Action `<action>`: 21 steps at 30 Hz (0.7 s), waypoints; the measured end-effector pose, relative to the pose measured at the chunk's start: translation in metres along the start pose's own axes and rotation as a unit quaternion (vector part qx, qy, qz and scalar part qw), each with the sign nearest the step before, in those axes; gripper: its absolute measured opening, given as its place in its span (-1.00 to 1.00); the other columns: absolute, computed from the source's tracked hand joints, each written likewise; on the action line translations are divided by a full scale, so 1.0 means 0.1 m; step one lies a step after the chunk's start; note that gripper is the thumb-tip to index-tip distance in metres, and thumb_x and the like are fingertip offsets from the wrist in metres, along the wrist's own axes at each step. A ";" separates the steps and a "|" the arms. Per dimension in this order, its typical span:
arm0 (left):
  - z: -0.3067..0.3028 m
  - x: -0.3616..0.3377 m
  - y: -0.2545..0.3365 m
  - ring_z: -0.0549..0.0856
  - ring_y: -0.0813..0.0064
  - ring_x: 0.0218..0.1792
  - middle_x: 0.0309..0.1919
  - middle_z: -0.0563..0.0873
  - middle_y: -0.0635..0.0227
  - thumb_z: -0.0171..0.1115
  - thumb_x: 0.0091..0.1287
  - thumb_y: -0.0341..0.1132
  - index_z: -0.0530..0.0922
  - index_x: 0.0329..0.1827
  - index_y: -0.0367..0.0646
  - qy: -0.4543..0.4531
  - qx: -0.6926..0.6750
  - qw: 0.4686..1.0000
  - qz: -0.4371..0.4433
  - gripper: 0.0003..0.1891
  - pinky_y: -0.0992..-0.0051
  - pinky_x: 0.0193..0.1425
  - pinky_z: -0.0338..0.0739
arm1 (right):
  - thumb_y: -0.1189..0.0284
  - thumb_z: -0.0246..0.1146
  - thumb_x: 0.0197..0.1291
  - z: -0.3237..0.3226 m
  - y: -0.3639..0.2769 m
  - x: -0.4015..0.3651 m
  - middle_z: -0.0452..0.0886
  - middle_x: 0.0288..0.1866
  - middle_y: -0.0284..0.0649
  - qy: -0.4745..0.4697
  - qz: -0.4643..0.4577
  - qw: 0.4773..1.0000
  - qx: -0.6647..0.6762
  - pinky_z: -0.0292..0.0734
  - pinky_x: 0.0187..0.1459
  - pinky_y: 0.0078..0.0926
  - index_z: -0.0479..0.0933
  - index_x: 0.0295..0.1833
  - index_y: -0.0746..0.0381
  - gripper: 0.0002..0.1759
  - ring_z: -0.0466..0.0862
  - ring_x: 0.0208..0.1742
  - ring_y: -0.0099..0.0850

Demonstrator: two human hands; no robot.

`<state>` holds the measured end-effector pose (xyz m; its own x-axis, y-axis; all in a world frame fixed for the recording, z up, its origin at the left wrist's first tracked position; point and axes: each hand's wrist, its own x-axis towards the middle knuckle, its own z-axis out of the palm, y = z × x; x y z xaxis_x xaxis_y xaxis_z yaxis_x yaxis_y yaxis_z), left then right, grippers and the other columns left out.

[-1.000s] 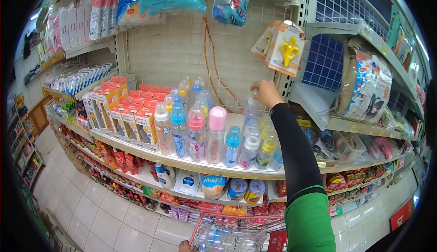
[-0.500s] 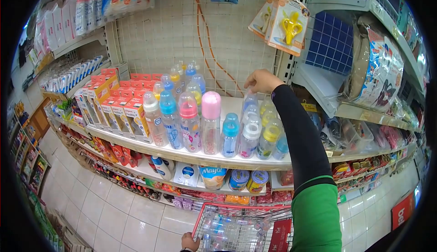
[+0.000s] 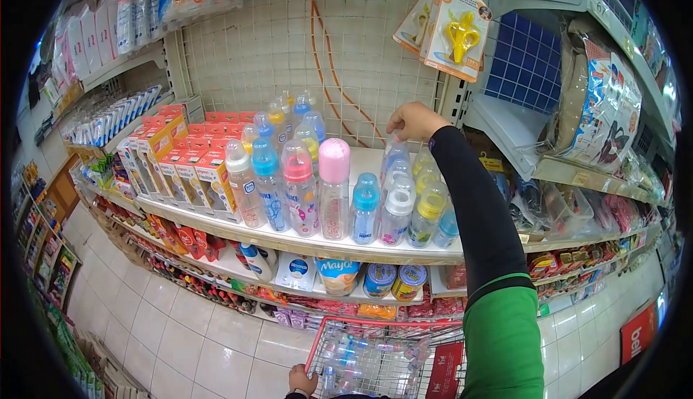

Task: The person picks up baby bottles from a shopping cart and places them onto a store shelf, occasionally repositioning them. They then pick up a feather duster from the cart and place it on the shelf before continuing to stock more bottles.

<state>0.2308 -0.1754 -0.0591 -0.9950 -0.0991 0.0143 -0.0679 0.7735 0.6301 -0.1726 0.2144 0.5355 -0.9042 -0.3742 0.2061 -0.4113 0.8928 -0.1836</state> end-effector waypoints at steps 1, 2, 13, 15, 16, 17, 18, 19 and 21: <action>0.00 0.00 0.00 0.67 -0.14 -0.10 -0.17 0.69 -0.13 0.40 0.14 -0.13 0.58 0.01 -0.39 0.002 0.000 1.000 0.003 -0.49 0.09 0.05 0.57 | 0.51 0.52 -0.16 0.00 -0.01 0.00 0.77 -0.18 -0.10 -0.002 0.002 1.000 0.003 0.65 -0.02 -0.38 0.78 -0.11 0.12 -0.63 0.76 -0.14 -0.23; -0.01 0.01 0.01 0.67 -0.14 -0.10 -0.17 0.69 -0.13 0.40 0.14 -0.13 0.58 0.01 -0.39 0.003 0.001 1.000 0.003 -0.49 0.09 0.05 0.57 | 0.52 0.52 -0.16 -0.01 -0.02 -0.01 0.77 -0.18 -0.10 -0.005 0.004 1.000 0.006 0.65 -0.02 -0.38 0.78 -0.11 0.12 -0.63 0.76 -0.14 -0.23; -0.13 0.01 0.07 0.65 -0.10 -0.13 -0.23 0.66 -0.06 0.42 0.06 -0.18 0.58 -0.14 -0.35 -0.020 0.032 0.999 -0.015 -0.57 0.08 0.04 0.56 | 0.47 0.49 -0.07 -0.12 -0.06 -0.11 0.76 -0.13 -0.05 0.034 -0.026 0.999 -0.024 0.62 0.02 -0.34 0.72 0.02 0.19 -0.57 0.75 -0.06 -0.21; -0.16 0.01 0.10 0.65 -0.10 -0.11 -0.20 0.67 -0.08 0.42 0.07 -0.18 0.57 -0.10 -0.35 -0.028 0.025 0.999 -0.026 -0.55 0.07 0.04 0.56 | 0.46 0.48 -0.05 -0.18 -0.19 -0.24 0.75 -0.11 -0.04 0.067 -0.034 0.997 -0.020 0.62 0.02 -0.33 0.71 0.03 0.20 -0.57 0.74 -0.05 -0.20; -0.15 0.01 0.08 0.64 -0.11 -0.09 -0.18 0.65 -0.07 0.41 0.08 -0.18 0.57 -0.09 -0.33 -0.031 0.020 0.999 -0.025 -0.56 0.06 0.04 0.55 | 0.49 0.45 -0.01 -0.22 -0.30 -0.38 0.74 -0.09 0.00 0.159 -0.056 0.986 0.003 0.61 0.03 -0.31 0.70 0.01 0.24 -0.62 0.73 -0.04 -0.13; -0.14 0.01 0.08 0.62 -0.11 -0.07 -0.16 0.64 -0.06 0.39 0.09 -0.19 0.57 -0.07 -0.31 -0.036 0.014 0.999 -0.024 -0.57 0.06 0.05 0.55 | 0.52 0.43 0.03 -0.26 -0.43 -0.55 0.72 -0.07 0.04 0.248 -0.076 0.966 0.025 0.60 0.05 -0.28 0.69 -0.01 0.28 -0.66 0.72 -0.03 -0.06; -0.16 0.02 0.10 0.62 -0.11 -0.06 -0.16 0.64 -0.07 0.39 0.10 -0.19 0.56 -0.07 -0.31 -0.041 0.020 0.999 -0.026 -0.57 0.07 0.05 0.54 | 0.54 0.40 0.06 -0.27 -0.62 -0.76 0.72 -0.11 0.03 0.320 -0.099 0.942 0.033 0.60 0.01 -0.28 0.68 -0.05 0.30 -0.71 0.72 -0.07 -0.06; -0.17 0.01 0.13 0.62 -0.11 -0.06 -0.15 0.64 -0.07 0.39 0.10 -0.20 0.56 -0.06 -0.31 -0.047 0.024 0.998 -0.030 -0.57 0.07 0.05 0.54 | 0.56 0.38 0.09 -0.23 -0.83 -1.00 0.72 -0.14 0.01 0.388 -0.122 0.913 0.041 0.59 -0.02 -0.28 0.68 -0.08 0.32 -0.75 0.73 -0.11 -0.07; -0.12 0.00 0.12 0.61 -0.10 -0.04 -0.14 0.64 -0.06 0.39 0.11 -0.21 0.55 -0.06 -0.32 -0.025 0.029 0.999 -0.027 -0.58 0.08 0.07 0.54 | 0.61 0.35 0.09 -0.02 -1.17 -1.48 0.69 -0.22 -0.06 0.430 -0.075 0.897 0.064 0.57 -0.08 -0.26 0.67 -0.14 0.30 -0.82 0.69 -0.15 -0.09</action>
<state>0.2306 -0.1738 -0.0417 -0.9921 -0.1108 -0.0584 -0.1240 0.8033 0.5825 0.0094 0.1653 0.5282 -0.4354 -0.1071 0.8938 -0.5810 0.7918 -0.1881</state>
